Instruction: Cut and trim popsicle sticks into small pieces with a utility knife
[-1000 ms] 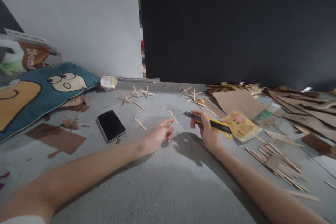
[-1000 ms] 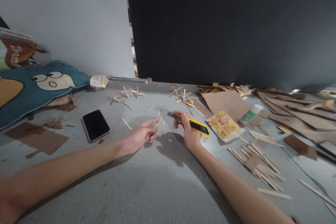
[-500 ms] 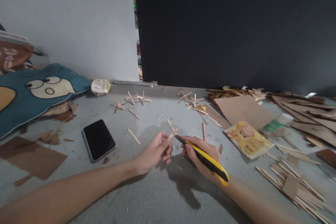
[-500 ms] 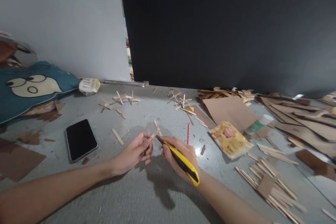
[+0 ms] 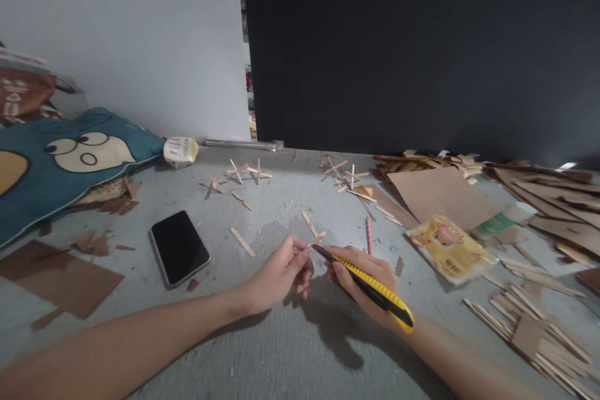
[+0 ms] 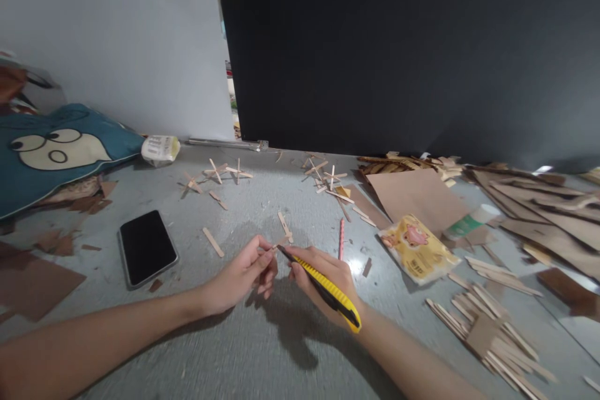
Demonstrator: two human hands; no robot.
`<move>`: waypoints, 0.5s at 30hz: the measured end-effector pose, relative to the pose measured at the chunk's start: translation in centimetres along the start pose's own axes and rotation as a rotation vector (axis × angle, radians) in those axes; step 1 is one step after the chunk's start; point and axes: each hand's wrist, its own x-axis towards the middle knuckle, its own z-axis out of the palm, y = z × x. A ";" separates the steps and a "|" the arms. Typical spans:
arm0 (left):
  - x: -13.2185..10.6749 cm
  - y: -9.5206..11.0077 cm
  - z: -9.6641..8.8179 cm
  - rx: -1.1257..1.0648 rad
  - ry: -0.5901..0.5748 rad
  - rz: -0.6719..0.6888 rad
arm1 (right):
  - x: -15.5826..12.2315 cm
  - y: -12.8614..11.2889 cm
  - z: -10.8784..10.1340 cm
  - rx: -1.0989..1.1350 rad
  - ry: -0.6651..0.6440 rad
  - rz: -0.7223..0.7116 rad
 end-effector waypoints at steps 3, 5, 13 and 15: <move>0.0 0.0 0.1 -0.006 0.003 -0.004 | -0.1 0.0 0.0 -0.002 -0.015 0.005; 0.0 -0.1 0.1 -0.008 0.012 -0.002 | -0.1 0.0 0.0 -0.002 -0.022 -0.004; -0.1 0.4 0.4 -0.005 0.006 -0.007 | 0.2 -0.3 0.1 -0.024 -0.008 -0.079; -0.1 0.5 0.4 0.000 0.009 -0.007 | 0.2 -0.3 0.1 -0.029 -0.007 -0.102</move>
